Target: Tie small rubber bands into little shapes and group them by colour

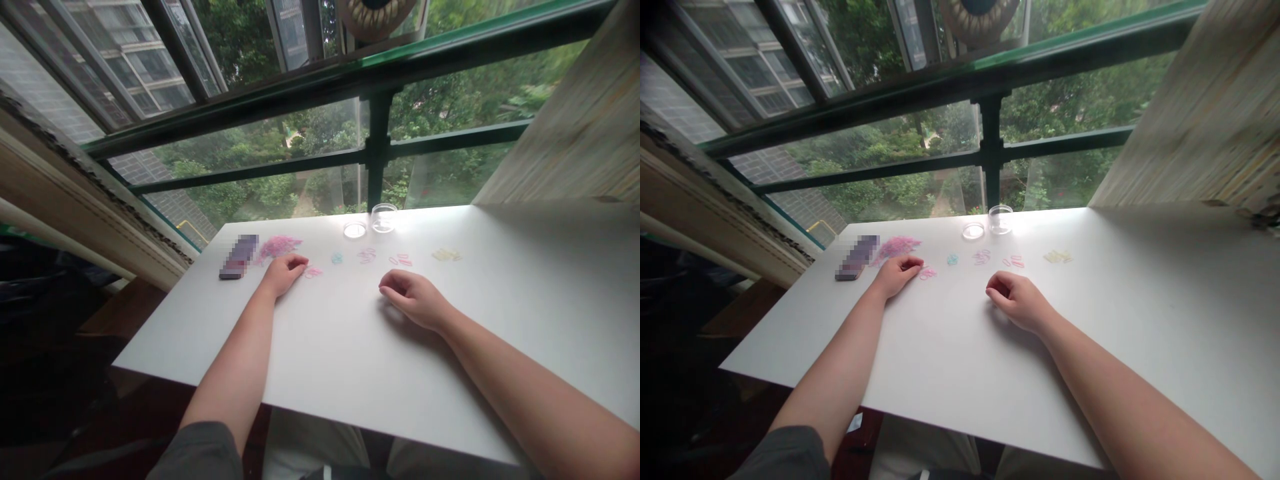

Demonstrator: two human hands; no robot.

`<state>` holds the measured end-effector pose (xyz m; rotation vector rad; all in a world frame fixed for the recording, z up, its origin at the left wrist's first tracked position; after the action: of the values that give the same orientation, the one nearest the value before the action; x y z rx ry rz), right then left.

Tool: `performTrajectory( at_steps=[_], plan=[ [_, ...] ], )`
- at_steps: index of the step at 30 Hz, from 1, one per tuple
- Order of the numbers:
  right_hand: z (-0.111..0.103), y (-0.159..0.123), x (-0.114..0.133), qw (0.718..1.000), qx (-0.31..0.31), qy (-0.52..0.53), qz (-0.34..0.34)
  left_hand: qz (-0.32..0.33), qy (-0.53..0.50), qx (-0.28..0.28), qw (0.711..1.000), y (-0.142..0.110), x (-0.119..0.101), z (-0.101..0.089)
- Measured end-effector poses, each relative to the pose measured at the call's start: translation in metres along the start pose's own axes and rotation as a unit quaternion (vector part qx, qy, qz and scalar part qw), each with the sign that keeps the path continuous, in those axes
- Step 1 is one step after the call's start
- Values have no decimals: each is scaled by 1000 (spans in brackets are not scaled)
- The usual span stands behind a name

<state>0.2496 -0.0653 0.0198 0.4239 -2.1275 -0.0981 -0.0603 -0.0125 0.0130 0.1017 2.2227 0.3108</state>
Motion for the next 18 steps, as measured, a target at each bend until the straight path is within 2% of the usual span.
performTrajectory(
  at_steps=[9, 18],
  plan=[
    [1, 0, 0, 1000, 5, -2, -2, 0, 2, 13, 1000, 1, 2, 2],
    [0, 0, 3, 1000, 3, -1, 1, 51, 127, -12, 991, 0, -3, 0]
  ],
)
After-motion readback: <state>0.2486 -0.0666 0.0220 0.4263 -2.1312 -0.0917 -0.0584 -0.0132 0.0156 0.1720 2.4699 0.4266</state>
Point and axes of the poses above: each hand's wrist, its own y-axis towards the middle knuckle, its own z-axis out of the palm, x = y × z, the point moved 1 cm from there along y, towards the middle knuckle, and after that the axes turned 7 degrees about -x, right-handed, at the moved point
